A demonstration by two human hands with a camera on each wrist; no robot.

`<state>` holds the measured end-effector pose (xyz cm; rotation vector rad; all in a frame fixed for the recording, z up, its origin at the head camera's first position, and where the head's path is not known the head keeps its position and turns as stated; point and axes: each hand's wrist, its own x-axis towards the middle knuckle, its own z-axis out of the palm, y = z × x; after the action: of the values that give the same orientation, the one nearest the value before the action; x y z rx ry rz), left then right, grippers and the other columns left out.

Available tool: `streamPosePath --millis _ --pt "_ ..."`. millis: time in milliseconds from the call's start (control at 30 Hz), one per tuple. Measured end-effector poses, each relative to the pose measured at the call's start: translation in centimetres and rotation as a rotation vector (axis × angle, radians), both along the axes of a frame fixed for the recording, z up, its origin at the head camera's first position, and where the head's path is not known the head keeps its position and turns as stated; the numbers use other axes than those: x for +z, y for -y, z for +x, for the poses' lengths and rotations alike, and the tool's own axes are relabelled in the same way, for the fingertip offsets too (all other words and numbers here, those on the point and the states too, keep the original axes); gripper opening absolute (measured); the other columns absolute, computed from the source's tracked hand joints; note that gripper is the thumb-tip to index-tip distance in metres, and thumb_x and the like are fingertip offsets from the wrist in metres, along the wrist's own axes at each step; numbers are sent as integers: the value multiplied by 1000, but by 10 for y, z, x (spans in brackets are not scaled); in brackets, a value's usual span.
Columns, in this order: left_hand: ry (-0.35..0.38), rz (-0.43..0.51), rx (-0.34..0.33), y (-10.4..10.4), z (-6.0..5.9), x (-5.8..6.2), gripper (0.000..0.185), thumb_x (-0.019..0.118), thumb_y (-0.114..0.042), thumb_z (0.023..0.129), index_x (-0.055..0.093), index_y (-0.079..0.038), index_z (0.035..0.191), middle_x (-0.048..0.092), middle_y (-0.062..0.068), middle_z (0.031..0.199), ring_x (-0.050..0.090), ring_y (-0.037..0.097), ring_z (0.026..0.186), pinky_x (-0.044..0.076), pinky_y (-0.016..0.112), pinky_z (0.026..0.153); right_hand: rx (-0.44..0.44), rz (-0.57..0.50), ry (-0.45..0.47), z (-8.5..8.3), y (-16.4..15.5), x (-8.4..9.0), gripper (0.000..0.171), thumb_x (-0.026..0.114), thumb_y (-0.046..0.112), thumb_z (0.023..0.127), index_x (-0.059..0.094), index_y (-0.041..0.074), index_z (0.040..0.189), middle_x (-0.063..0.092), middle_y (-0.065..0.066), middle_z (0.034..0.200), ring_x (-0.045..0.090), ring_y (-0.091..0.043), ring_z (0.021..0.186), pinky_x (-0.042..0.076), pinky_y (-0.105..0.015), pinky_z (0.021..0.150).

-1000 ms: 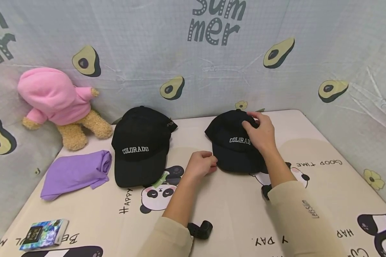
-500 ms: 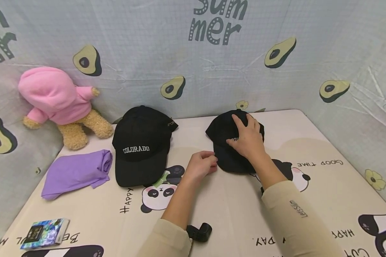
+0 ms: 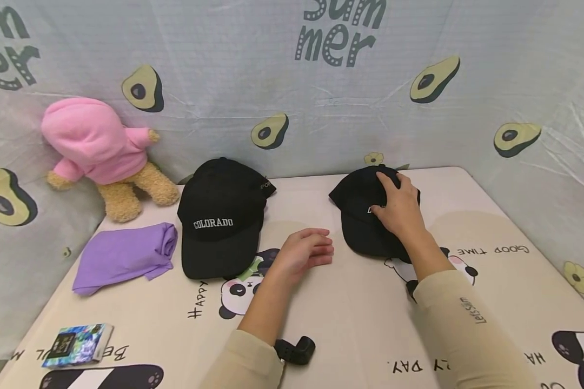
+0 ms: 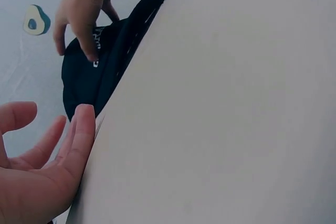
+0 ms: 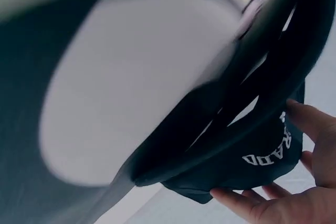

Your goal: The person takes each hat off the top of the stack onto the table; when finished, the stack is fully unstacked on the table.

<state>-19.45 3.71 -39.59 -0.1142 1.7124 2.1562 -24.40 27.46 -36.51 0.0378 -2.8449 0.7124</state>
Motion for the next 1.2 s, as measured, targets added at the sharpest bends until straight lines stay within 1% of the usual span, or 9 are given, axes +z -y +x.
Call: streamPosePath --millis 167,400,533,633,700,867,1033,1133,1200 --pt "38 57 9 6 -2 -5 34 61 -9 99 65 5 131 72 17 110 72 18 89 63 38 86 -5 -10 12 -4 -7 -1 82 72 11 94 27 9 163 14 -39 161 23 -66 142 34 -78 107" --pt "54 92 7 16 -4 -9 32 58 -12 103 66 1 131 73 16 111 74 18 90 63 37 86 -1 -4 32 -10 -18 -2 83 68 9 95 23 8 164 12 -40 161 21 -66 142 32 -79 107" --pt "69 145 -5 21 -5 -10 34 55 -15 105 64 1 134 73 17 118 74 23 99 62 39 90 -16 8 41 -12 -30 -2 83 67 8 95 21 7 164 11 -41 160 20 -66 142 31 -79 107" --pt "89 196 2 25 -6 -11 37 54 -16 105 62 1 137 72 17 121 73 27 107 61 41 93 -27 13 46 -14 -41 -2 84 67 8 95 20 7 164 11 -42 160 20 -67 142 31 -79 108" --pt "102 219 13 29 -6 -10 38 54 -15 104 62 1 137 72 16 120 73 27 106 61 41 93 -30 14 48 -16 -47 -2 84 66 7 95 19 6 164 11 -42 159 20 -67 142 30 -79 108" --pt "104 211 30 42 -7 -6 37 54 -16 104 62 1 136 72 12 116 73 20 95 62 40 91 -30 21 45 -23 -59 1 84 65 7 94 18 6 164 11 -43 159 20 -67 141 29 -80 108" --pt "87 167 45 53 -5 -3 37 53 -17 105 63 0 136 72 13 117 73 20 96 62 38 90 -29 38 44 -27 -71 2 84 62 5 94 17 5 164 11 -44 157 20 -68 140 28 -80 108" --pt "75 130 29 57 -1 -2 36 53 -18 105 64 -1 135 72 13 118 73 19 97 62 36 89 -30 45 48 -26 -83 1 84 61 4 93 15 5 164 11 -45 157 19 -69 140 28 -81 107" --pt "74 132 9 61 3 -2 36 54 -17 104 64 -2 134 72 12 118 72 18 96 62 35 88 -34 51 52 -24 -92 0 85 60 4 93 15 5 164 9 -46 157 18 -69 140 27 -81 107"
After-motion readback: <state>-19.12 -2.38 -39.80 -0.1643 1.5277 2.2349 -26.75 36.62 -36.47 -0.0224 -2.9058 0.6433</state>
